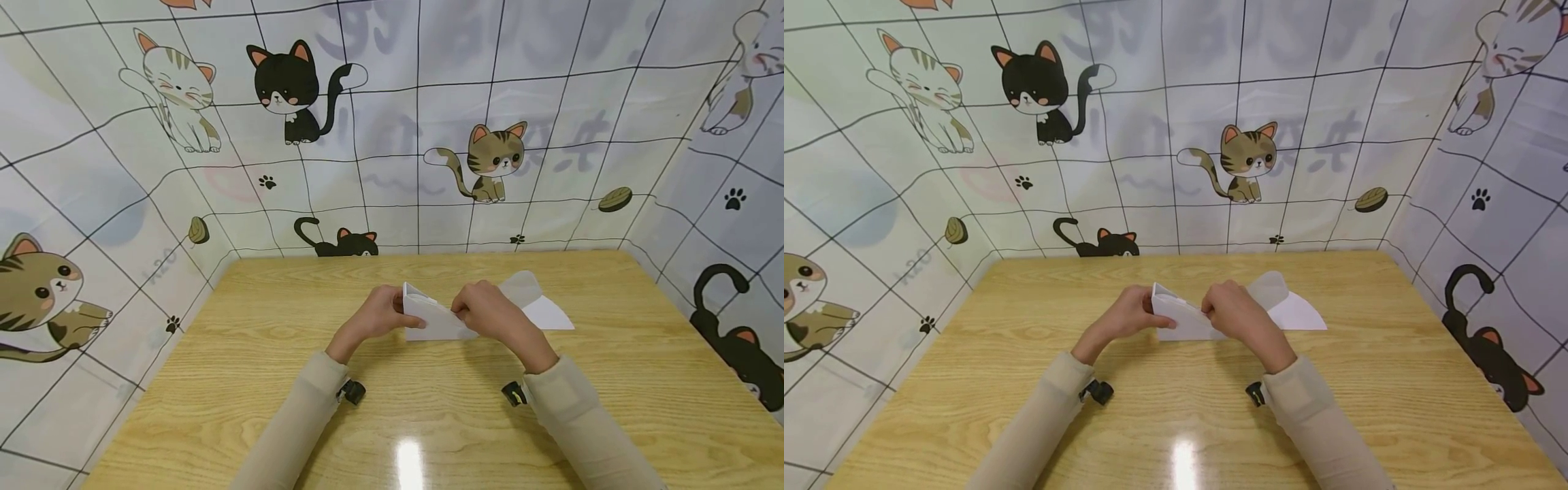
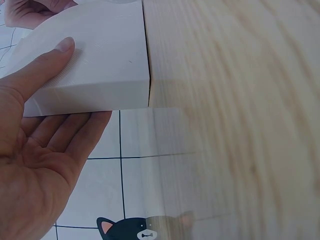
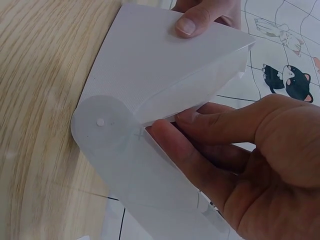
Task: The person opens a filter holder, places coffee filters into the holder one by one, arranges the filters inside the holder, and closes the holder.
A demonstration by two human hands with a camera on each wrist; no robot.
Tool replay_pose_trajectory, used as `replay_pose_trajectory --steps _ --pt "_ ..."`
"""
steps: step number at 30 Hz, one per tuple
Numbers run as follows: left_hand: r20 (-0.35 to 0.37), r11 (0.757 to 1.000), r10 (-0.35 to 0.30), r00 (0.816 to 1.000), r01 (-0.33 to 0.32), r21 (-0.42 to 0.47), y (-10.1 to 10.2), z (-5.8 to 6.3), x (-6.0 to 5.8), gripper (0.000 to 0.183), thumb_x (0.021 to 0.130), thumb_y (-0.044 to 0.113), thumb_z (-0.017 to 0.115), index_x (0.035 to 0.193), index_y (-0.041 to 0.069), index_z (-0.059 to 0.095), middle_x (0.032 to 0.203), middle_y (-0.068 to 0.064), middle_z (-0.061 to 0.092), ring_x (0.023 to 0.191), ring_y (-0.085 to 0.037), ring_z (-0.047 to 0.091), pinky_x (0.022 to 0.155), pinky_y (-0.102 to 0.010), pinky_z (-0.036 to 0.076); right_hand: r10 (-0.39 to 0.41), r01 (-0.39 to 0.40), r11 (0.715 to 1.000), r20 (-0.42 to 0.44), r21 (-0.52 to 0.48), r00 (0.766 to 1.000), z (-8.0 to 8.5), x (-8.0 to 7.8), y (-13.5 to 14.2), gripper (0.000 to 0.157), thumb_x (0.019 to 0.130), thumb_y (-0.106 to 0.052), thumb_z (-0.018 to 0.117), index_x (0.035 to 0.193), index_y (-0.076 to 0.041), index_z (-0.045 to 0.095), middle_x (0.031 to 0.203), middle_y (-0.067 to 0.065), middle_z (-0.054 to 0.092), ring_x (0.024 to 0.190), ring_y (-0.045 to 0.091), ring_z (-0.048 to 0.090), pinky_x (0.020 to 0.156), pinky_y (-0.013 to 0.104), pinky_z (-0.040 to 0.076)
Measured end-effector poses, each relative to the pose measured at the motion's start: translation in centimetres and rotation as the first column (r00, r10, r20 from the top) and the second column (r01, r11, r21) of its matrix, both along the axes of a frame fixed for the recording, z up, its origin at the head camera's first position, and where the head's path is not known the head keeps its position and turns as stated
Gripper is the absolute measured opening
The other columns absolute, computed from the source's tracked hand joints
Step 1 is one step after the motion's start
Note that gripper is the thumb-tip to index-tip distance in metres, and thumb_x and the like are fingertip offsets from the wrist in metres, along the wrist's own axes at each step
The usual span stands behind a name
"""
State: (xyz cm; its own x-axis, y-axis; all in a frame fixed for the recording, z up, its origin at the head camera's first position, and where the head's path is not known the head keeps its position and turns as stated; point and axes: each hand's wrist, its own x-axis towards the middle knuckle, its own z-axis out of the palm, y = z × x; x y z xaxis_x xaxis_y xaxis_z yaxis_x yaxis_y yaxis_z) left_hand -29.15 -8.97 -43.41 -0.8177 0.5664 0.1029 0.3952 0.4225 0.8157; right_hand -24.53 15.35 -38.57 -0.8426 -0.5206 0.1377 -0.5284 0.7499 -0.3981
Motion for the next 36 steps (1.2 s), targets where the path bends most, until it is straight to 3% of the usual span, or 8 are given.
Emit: replay_pose_trajectory --steps 5,10,13,16,18,28,32,36 --pt "0.005 1.000 0.002 1.000 -0.002 0.005 0.1 0.0 -0.1 0.034 0.084 0.016 0.088 0.114 0.009 0.075 0.106 -0.008 0.080 0.089 -0.012 0.076 0.077 -0.027 0.060 0.004 -0.004 1.000 -0.012 0.005 1.000 0.0 0.0 0.1 0.040 0.084 0.019 0.054 0.058 -0.011 0.062 0.056 -0.010 0.029 0.056 0.008 0.018 0.056 0.026 0.018" --pt "0.002 1.000 -0.002 1.000 0.002 0.013 0.1 0.0 -0.1 0.034 0.084 0.017 0.088 0.114 0.009 0.075 0.106 -0.007 0.080 0.087 -0.011 0.076 0.076 -0.026 0.060 0.012 -0.011 1.000 -0.005 0.014 1.000 0.1 0.0 0.1 0.044 0.085 0.019 0.054 0.057 -0.015 0.053 0.058 -0.009 0.027 0.057 0.009 0.018 0.056 0.027 0.018" --pt "0.005 1.000 0.000 1.000 0.000 0.014 0.1 0.0 -0.1 0.034 0.084 0.017 0.088 0.114 0.009 0.075 0.106 -0.008 0.080 0.087 -0.011 0.075 0.075 -0.026 0.059 0.017 -0.017 1.000 0.000 0.018 1.000 0.2 0.0 0.2 0.041 0.086 0.017 0.056 0.060 -0.014 0.062 0.056 -0.007 0.046 0.056 0.009 0.024 0.056 0.026 0.024" --pt "0.007 1.000 0.008 1.000 -0.008 0.009 0.1 0.0 -0.1 0.034 0.084 0.017 0.088 0.114 0.009 0.075 0.107 -0.008 0.079 0.088 -0.011 0.075 0.076 -0.026 0.059 0.027 -0.027 0.999 -0.003 0.022 1.000 0.3 0.0 0.2 0.037 0.087 0.016 0.057 0.071 -0.011 0.076 0.069 -0.001 0.070 0.055 0.008 0.036 0.056 0.026 0.032" --pt "0.008 1.000 0.010 1.000 -0.010 0.005 0.1 0.0 -0.1 0.034 0.084 0.017 0.088 0.114 0.009 0.075 0.107 -0.008 0.079 0.089 -0.012 0.076 0.076 -0.027 0.060 0.036 -0.036 0.999 -0.008 0.025 0.999 0.3 0.0 0.3 0.037 0.089 0.016 0.058 0.075 -0.012 0.078 0.075 0.003 0.075 0.055 0.008 0.041 0.057 0.026 0.035" --pt "0.017 1.000 0.006 1.000 -0.006 0.006 0.1 0.0 0.0 0.035 0.084 0.017 0.088 0.115 0.009 0.075 0.109 -0.008 0.079 0.090 -0.014 0.076 0.077 -0.028 0.060 0.019 -0.018 0.999 -0.005 0.045 1.000 0.5 0.1 0.4 0.035 0.090 0.014 0.056 0.084 -0.010 0.081 0.084 0.005 0.078 0.061 0.009 0.052 0.061 0.027 0.043" --pt "0.015 1.000 0.008 1.000 -0.008 0.007 0.1 0.0 0.0 0.035 0.084 0.017 0.088 0.116 0.009 0.075 0.109 -0.008 0.079 0.091 -0.014 0.076 0.077 -0.028 0.061 -0.005 0.006 0.998 -0.003 0.057 1.000 0.8 0.2 0.5 0.030 0.090 0.012 0.058 0.094 -0.006 0.082 0.094 0.009 0.080 0.074 0.015 0.068 0.066 0.030 0.053" --pt "0.011 1.000 0.007 1.000 -0.007 0.003 0.2 -0.1 -0.1 0.036 0.084 0.017 0.088 0.116 0.008 0.074 0.110 -0.009 0.079 0.091 -0.015 0.077 0.078 -0.028 0.061 -0.022 0.022 0.998 -0.004 0.051 1.000 1.2 0.3 0.7 0.027 0.091 0.010 0.059 0.100 -0.003 0.081 0.099 0.011 0.080 0.086 0.025 0.074 0.072 0.036 0.059"
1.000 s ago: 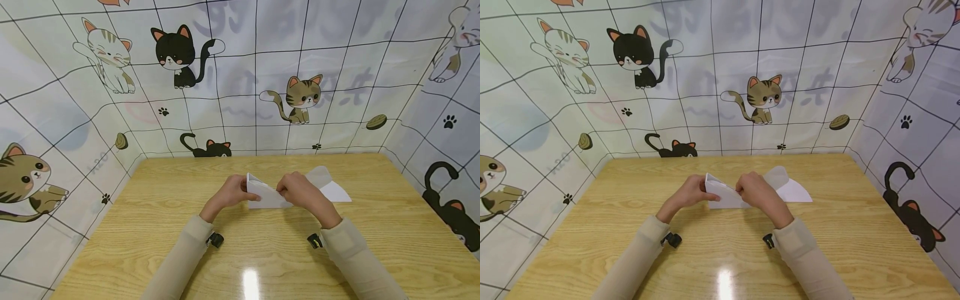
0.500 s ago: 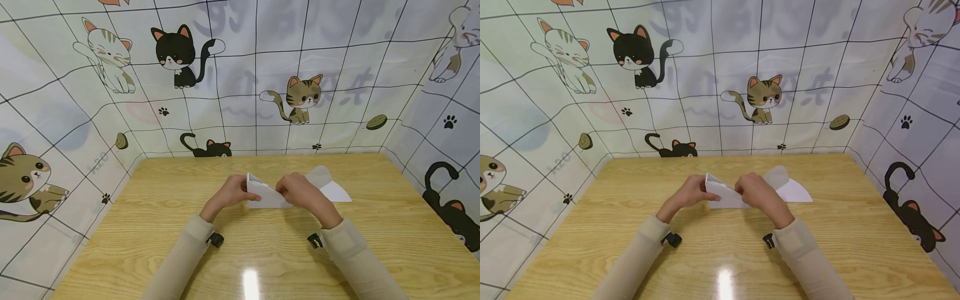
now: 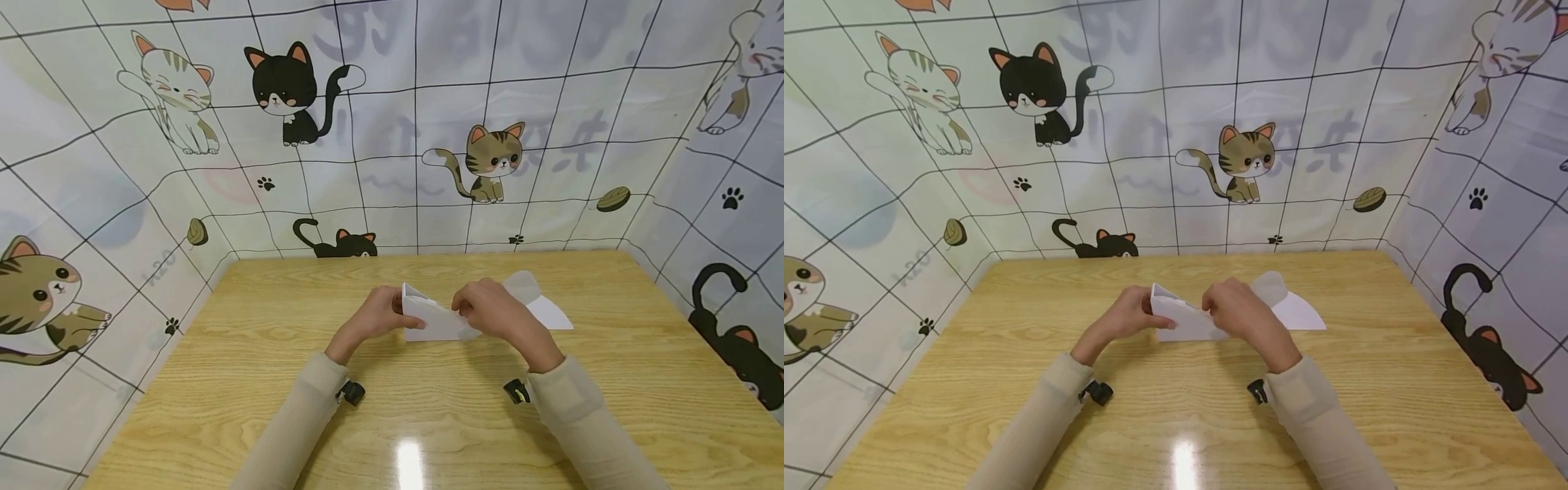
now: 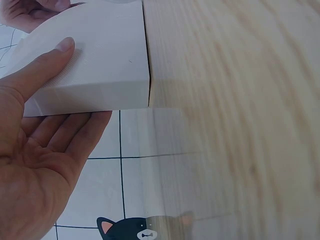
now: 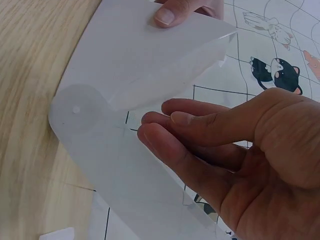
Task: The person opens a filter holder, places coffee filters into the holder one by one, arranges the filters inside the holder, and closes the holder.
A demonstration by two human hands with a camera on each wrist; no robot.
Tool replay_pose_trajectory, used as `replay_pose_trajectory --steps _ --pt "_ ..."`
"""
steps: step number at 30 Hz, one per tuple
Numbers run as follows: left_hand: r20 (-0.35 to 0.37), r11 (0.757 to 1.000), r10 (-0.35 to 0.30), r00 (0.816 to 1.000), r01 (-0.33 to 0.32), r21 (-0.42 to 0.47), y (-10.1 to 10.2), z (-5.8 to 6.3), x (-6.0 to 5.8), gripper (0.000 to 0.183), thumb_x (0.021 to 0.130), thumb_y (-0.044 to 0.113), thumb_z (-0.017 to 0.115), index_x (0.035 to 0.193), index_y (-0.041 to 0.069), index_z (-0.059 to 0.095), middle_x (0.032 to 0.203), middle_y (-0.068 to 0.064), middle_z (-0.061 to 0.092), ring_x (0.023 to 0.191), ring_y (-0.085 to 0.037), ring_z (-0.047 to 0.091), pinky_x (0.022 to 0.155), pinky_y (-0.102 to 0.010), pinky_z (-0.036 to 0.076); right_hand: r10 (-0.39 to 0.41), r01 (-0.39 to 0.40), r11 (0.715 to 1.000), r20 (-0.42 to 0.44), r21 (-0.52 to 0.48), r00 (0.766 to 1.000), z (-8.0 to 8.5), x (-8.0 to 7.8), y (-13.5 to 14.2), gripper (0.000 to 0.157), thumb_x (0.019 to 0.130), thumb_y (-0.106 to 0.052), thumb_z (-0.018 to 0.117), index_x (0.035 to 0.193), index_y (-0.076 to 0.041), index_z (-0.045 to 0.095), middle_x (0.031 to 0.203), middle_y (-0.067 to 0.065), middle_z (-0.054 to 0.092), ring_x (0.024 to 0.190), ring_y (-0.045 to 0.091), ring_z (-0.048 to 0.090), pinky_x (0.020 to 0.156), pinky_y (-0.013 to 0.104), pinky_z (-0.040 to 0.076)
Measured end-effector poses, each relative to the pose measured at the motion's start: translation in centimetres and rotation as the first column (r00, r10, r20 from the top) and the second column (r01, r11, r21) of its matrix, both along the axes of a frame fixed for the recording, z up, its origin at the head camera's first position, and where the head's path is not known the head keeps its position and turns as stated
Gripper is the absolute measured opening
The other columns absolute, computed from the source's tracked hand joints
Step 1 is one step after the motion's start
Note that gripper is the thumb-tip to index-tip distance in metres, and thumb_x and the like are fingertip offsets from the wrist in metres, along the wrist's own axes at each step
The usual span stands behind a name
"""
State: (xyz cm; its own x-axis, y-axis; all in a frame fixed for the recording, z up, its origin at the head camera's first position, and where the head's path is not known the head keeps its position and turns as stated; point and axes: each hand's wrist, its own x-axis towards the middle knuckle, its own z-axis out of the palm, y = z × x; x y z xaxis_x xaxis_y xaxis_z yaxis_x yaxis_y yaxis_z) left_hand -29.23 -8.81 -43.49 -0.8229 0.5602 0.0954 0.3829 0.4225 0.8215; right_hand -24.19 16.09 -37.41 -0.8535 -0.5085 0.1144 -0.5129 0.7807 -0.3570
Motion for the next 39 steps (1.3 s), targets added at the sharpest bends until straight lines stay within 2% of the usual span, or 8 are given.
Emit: replay_pose_trajectory --steps 8,15,20,29,39 --pt "0.004 1.000 -0.004 1.000 0.004 -0.001 -0.1 -0.1 0.1 0.034 0.084 0.015 0.087 0.115 0.006 0.074 0.109 -0.010 0.079 0.091 -0.015 0.076 0.077 -0.028 0.061 -0.002 0.002 0.999 0.008 -0.036 1.000 1.2 0.4 0.8 0.018 0.096 0.000 0.066 0.105 -0.007 0.080 0.101 0.009 0.080 0.088 0.022 0.074 0.075 0.039 0.059" --pt "0.001 1.000 -0.004 1.000 0.004 0.000 -0.1 -0.2 0.2 0.034 0.084 0.014 0.088 0.114 0.006 0.074 0.109 -0.010 0.079 0.091 -0.015 0.076 0.077 -0.027 0.061 -0.026 0.023 0.998 -0.042 -0.059 0.999 2.2 0.7 1.6 0.011 0.097 -0.010 0.071 0.104 -0.011 0.080 0.096 0.002 0.079 0.083 0.016 0.072 0.074 0.038 0.059" --pt "0.004 1.000 -0.006 1.000 0.006 0.014 -0.1 -0.1 0.4 0.035 0.084 0.013 0.088 0.115 0.005 0.074 0.109 -0.012 0.079 0.092 -0.016 0.077 0.078 -0.028 0.061 -0.039 0.033 0.997 -0.084 -0.073 0.996 2.6 0.7 2.2 0.010 0.097 -0.011 0.071 0.103 -0.011 0.080 0.096 0.002 0.079 0.084 0.016 0.072 0.075 0.040 0.059" --pt "-0.007 1.000 -0.012 1.000 0.012 0.012 -0.2 -0.2 0.5 0.034 0.084 0.013 0.087 0.114 0.005 0.074 0.109 -0.011 0.079 0.091 -0.016 0.077 0.078 -0.028 0.061 -0.079 0.072 0.991 -0.060 -0.108 0.995 3.3 1.0 3.2 0.011 0.099 -0.013 0.069 0.105 -0.010 0.079 0.097 0.002 0.079 0.087 0.019 0.072 0.078 0.043 0.058" --pt "-0.008 1.000 -0.006 1.000 0.006 0.000 0.0 -0.1 0.4 0.033 0.084 0.014 0.088 0.114 0.008 0.075 0.110 -0.009 0.079 0.092 -0.015 0.077 0.078 -0.028 0.061 -0.135 0.123 0.984 -0.088 -0.125 0.987 4.1 1.2 5.0 0.014 0.101 -0.014 0.067 0.109 -0.009 0.078 0.100 0.006 0.078 0.092 0.024 0.072 0.083 0.047 0.058"
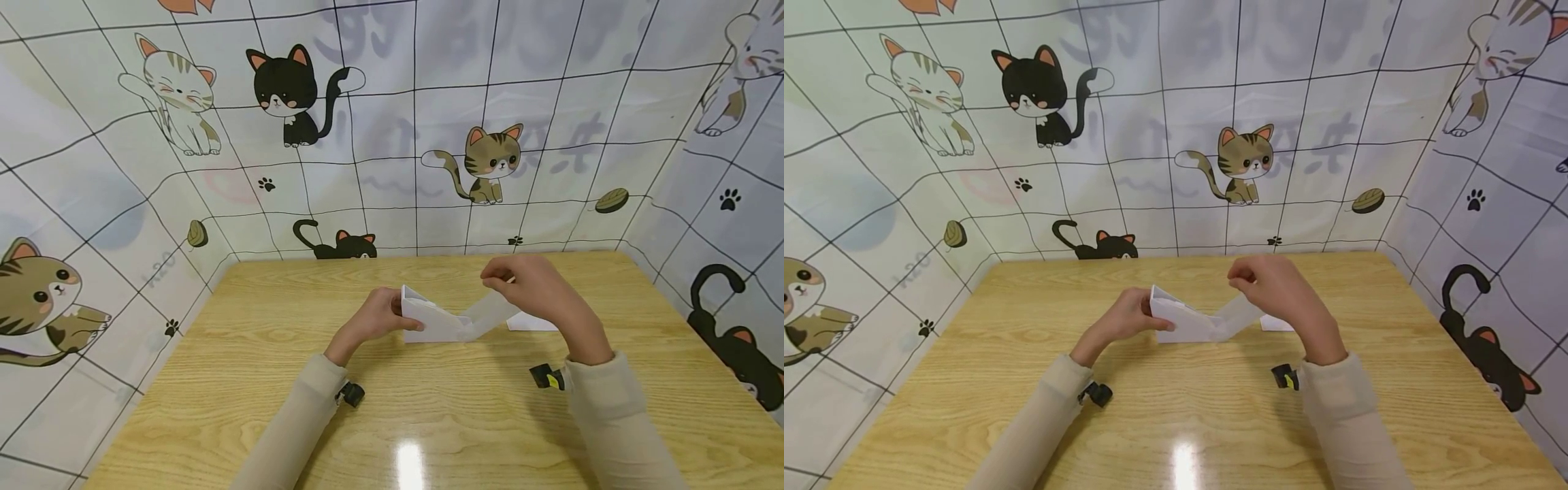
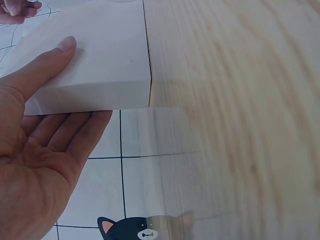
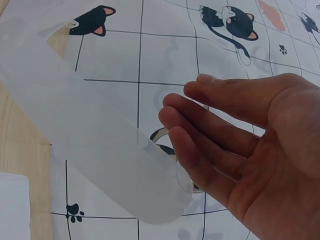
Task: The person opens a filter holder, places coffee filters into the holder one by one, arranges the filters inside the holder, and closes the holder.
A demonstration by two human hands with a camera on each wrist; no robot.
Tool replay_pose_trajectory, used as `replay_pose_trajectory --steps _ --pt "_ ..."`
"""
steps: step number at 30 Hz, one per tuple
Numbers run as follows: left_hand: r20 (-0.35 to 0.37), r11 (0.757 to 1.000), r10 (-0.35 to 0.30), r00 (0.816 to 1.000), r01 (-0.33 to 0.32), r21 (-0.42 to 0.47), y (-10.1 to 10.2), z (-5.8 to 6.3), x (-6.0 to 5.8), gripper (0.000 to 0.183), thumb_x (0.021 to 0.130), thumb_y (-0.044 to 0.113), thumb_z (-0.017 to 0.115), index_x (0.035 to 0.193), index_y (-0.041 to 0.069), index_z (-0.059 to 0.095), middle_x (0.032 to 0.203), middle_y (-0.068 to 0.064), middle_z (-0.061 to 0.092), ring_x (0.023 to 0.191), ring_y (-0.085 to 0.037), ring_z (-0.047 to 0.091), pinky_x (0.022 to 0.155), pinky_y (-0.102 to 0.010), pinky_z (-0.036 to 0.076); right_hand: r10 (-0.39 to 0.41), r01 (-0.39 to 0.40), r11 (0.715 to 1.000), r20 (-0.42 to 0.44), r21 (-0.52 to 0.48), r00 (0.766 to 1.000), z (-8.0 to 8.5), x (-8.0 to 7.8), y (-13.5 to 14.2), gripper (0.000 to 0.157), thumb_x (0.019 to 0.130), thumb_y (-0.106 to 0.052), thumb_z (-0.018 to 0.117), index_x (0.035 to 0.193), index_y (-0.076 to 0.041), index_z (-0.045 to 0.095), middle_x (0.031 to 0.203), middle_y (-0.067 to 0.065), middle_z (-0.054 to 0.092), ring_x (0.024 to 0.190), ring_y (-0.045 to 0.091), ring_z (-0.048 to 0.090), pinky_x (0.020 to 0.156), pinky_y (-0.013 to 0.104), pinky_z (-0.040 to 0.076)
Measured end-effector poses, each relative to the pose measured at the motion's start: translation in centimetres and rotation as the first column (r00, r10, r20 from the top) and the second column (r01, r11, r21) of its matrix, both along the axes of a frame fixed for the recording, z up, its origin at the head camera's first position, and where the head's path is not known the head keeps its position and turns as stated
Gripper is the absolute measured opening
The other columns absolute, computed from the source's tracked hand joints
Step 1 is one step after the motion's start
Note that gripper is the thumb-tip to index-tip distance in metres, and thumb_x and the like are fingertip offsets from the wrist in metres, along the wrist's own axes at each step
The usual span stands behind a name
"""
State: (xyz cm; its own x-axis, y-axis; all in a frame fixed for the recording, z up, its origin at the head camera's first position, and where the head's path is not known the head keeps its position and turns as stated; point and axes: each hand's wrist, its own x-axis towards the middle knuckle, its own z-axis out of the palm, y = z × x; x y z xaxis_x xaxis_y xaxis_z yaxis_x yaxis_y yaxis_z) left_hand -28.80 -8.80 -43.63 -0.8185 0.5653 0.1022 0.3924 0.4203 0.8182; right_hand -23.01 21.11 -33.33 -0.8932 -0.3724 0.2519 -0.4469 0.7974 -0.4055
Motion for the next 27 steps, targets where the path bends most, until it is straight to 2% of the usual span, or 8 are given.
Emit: replay_pose_trajectory --steps 14,22,27 --pt "-0.016 1.000 -0.012 1.000 0.012 0.005 0.0 -0.1 -0.1 0.033 0.084 0.013 0.088 0.113 0.006 0.075 0.109 -0.010 0.079 0.092 -0.015 0.077 0.078 -0.029 0.061 -0.089 0.084 0.994 -0.061 -0.073 0.994 0.7 0.1 2.2 0.019 0.103 -0.019 0.066 0.112 -0.006 0.077 0.101 0.011 0.078 0.095 0.032 0.073 0.084 0.053 0.056" --pt "-0.018 1.000 -0.018 1.000 0.018 0.008 -0.1 -0.1 -0.1 0.033 0.084 0.013 0.088 0.113 0.006 0.075 0.109 -0.010 0.079 0.092 -0.015 0.077 0.078 -0.028 0.061 -0.150 0.138 0.985 -0.112 -0.107 0.982 0.4 -0.2 3.6 0.018 0.103 -0.019 0.065 0.108 -0.007 0.077 0.095 0.011 0.079 0.089 0.030 0.073 0.072 0.039 0.052" --pt "-0.014 1.000 -0.015 1.000 0.015 0.006 -0.1 -0.1 -0.1 0.033 0.083 0.014 0.088 0.113 0.008 0.076 0.109 -0.009 0.079 0.091 -0.015 0.076 0.077 -0.028 0.061 -0.196 0.183 0.976 -0.103 -0.120 0.975 0.2 -0.5 4.4 0.022 0.104 -0.022 0.063 0.111 -0.007 0.077 0.096 0.013 0.078 0.090 0.031 0.072 0.072 0.038 0.050"
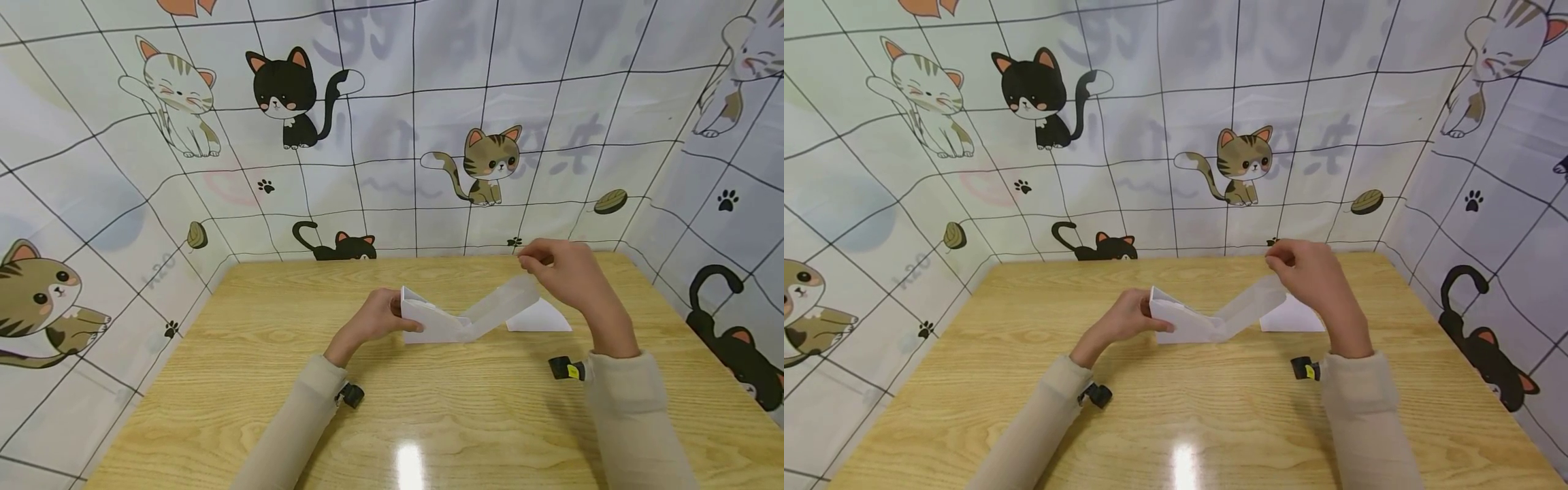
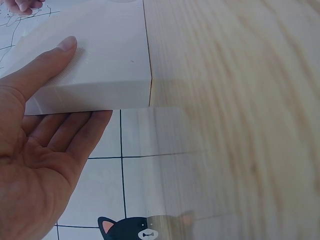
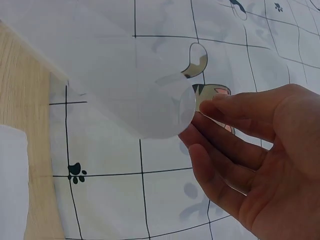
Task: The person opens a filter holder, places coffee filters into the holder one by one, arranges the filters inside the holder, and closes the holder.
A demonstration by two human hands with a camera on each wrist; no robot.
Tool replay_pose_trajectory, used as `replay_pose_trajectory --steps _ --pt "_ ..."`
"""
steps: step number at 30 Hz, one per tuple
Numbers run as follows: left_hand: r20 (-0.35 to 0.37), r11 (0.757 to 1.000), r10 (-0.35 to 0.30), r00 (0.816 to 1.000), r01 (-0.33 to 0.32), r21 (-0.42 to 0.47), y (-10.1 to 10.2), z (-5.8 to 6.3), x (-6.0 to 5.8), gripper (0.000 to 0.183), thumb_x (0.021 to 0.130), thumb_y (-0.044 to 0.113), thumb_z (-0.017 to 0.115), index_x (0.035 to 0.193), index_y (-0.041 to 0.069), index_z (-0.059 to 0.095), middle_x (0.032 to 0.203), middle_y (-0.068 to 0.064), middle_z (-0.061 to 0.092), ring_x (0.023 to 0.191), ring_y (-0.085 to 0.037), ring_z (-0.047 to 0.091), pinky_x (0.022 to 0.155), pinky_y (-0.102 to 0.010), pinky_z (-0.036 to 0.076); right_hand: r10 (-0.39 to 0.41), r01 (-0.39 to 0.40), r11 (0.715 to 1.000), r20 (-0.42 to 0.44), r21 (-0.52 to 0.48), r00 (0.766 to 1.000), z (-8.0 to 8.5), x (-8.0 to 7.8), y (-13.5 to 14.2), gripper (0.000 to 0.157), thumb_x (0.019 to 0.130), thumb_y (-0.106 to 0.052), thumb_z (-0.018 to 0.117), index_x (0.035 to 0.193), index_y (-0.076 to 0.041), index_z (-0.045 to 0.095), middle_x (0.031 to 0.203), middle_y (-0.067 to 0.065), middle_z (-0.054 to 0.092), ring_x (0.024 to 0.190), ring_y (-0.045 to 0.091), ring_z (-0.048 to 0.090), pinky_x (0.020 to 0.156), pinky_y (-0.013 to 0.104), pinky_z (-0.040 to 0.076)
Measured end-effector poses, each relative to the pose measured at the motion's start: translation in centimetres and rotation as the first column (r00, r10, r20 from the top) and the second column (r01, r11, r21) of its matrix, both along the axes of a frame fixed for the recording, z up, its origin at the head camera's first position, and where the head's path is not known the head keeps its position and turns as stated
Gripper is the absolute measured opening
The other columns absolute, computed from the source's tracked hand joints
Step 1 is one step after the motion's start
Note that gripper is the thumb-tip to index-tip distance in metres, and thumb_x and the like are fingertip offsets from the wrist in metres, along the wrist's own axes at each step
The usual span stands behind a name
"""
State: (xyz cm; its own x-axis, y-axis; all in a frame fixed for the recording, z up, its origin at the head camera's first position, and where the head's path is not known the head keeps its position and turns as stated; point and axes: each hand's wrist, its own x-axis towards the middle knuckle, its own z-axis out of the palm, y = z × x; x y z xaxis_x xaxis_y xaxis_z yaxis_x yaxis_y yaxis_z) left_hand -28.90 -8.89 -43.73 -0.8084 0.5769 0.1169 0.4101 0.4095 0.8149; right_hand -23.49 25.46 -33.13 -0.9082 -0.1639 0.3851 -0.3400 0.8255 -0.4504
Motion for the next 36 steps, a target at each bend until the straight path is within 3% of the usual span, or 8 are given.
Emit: replay_pose_trajectory --steps 7,19,27,36 --pt "0.002 1.000 0.010 1.000 -0.010 0.000 0.0 -0.1 0.0 0.033 0.083 0.014 0.088 0.113 0.008 0.076 0.108 -0.009 0.079 0.090 -0.013 0.076 0.076 -0.027 0.060 -0.048 0.048 0.998 0.007 -0.039 0.999 -0.4 -0.3 1.0 0.025 0.105 -0.024 0.060 0.110 -0.005 0.076 0.095 0.015 0.078 0.088 0.031 0.070 0.066 0.034 0.048" --pt "-0.002 1.000 -0.002 1.000 0.002 0.000 0.0 0.1 0.1 0.033 0.084 0.013 0.088 0.114 0.005 0.075 0.109 -0.011 0.079 0.090 -0.015 0.076 0.077 -0.028 0.061 -0.090 0.093 0.995 0.106 -0.023 0.990 -1.5 -1.2 2.8 0.030 0.105 -0.027 0.060 0.114 -0.002 0.074 0.098 0.016 0.077 0.089 0.031 0.069 0.068 0.034 0.048" --pt "-0.002 1.000 0.000 1.000 0.000 0.002 0.0 0.1 0.2 0.032 0.084 0.014 0.088 0.112 0.005 0.076 0.106 -0.011 0.079 0.088 -0.014 0.076 0.075 -0.027 0.060 -0.109 0.107 0.994 0.207 0.022 0.972 -3.0 -2.0 4.1 0.032 0.104 -0.026 0.061 0.118 0.000 0.071 0.107 0.022 0.075 0.089 0.033 0.069 0.069 0.040 0.051" --pt "-0.001 1.000 0.011 1.000 -0.011 -0.007 0.0 0.1 0.2 0.033 0.083 0.016 0.088 0.112 0.007 0.076 0.106 -0.011 0.079 0.088 -0.014 0.076 0.075 -0.027 0.060 -0.128 0.119 0.992 0.298 0.047 0.946 -4.4 -2.8 5.3 0.032 0.102 -0.027 0.063 0.115 0.000 0.072 0.104 0.021 0.075 0.081 0.026 0.068 0.064 0.034 0.047"
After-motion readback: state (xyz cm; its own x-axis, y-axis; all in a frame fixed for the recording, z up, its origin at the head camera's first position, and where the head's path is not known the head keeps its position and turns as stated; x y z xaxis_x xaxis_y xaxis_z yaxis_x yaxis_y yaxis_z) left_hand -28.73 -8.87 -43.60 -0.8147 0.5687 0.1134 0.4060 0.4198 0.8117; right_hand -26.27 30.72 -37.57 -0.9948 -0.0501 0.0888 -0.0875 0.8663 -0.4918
